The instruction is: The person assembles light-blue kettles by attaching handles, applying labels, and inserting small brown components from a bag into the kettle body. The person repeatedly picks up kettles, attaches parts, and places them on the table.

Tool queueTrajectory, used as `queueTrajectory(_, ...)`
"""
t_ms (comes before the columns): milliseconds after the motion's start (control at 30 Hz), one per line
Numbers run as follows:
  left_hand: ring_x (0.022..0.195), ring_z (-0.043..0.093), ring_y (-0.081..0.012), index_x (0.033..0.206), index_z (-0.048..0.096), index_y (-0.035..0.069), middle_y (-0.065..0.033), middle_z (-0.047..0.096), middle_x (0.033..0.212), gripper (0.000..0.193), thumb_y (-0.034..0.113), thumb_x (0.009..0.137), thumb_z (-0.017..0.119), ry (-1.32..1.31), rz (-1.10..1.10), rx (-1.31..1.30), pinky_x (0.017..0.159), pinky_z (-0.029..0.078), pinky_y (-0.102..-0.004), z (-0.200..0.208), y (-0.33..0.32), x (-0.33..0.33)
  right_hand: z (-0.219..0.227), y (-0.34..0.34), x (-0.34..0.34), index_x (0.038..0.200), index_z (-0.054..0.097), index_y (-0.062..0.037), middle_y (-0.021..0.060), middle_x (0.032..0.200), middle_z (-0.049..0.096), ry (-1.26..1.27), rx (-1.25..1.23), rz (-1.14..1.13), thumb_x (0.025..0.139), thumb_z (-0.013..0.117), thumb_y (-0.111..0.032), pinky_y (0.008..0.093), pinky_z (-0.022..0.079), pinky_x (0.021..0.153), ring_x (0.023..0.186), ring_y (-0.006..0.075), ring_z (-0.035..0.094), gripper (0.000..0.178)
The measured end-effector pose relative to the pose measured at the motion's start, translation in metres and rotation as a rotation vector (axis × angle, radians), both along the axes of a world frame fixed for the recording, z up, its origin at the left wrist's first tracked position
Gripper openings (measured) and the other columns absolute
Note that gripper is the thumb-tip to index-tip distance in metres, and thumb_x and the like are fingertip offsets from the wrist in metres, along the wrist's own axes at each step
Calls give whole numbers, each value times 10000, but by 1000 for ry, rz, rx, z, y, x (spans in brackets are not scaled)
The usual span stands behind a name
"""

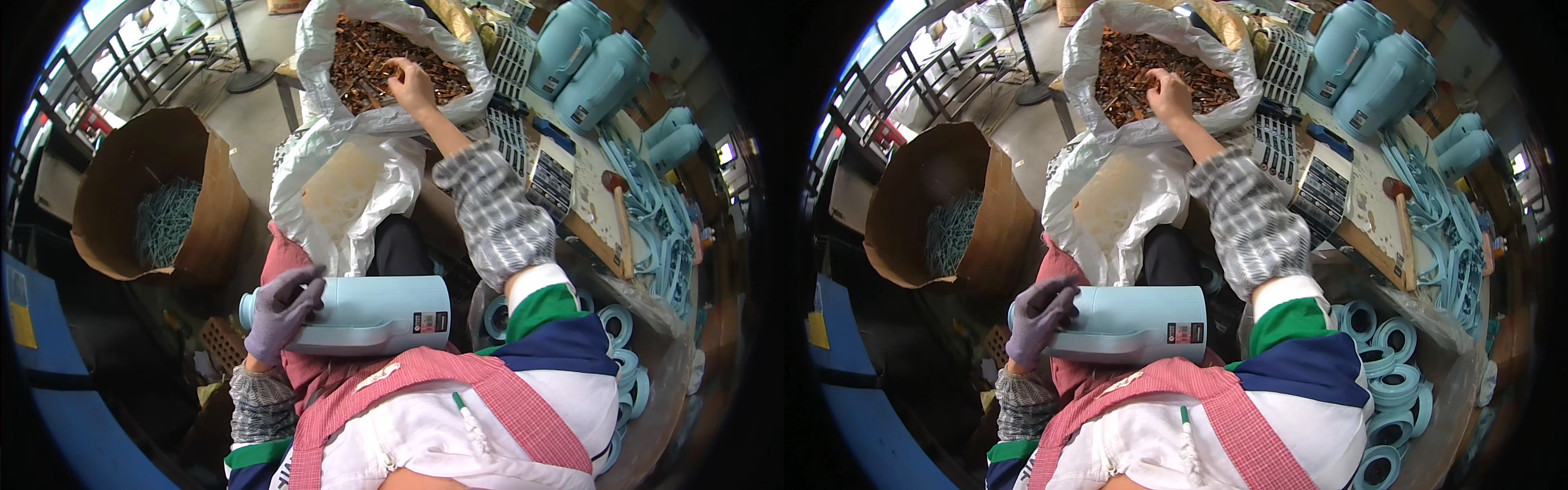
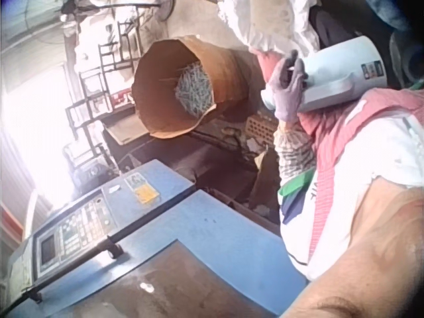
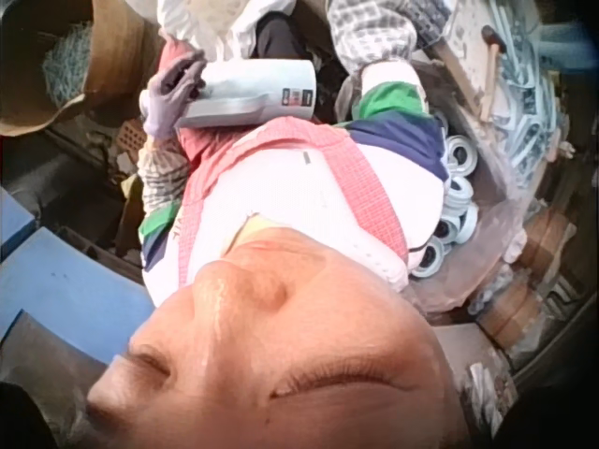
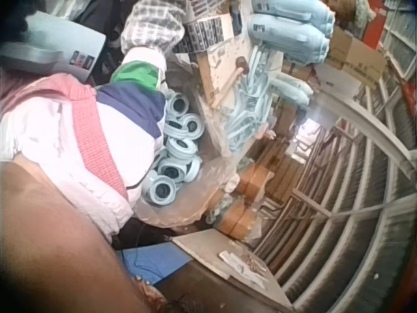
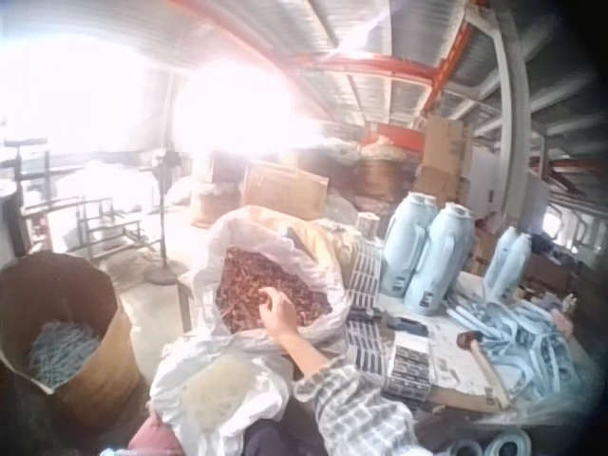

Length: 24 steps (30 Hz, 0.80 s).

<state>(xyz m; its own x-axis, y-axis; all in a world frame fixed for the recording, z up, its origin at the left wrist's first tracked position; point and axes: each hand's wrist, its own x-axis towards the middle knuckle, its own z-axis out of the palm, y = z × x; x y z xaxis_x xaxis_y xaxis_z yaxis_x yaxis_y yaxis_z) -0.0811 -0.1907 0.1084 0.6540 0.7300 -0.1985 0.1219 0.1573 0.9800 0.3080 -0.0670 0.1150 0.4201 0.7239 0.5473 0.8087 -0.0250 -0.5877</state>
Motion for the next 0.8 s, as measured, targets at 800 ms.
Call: queueTrajectory(800, 1086, 539, -322, 1167, 518, 41, -183, 515, 1201, 715, 176, 545, 842, 16, 13, 843, 878, 486, -393, -31, -49, -79, 7, -183, -231, 839, 681, -33, 113, 740, 656, 302, -832, 1213, 756, 643, -196, 324, 471, 623, 674, 239, 627, 187)
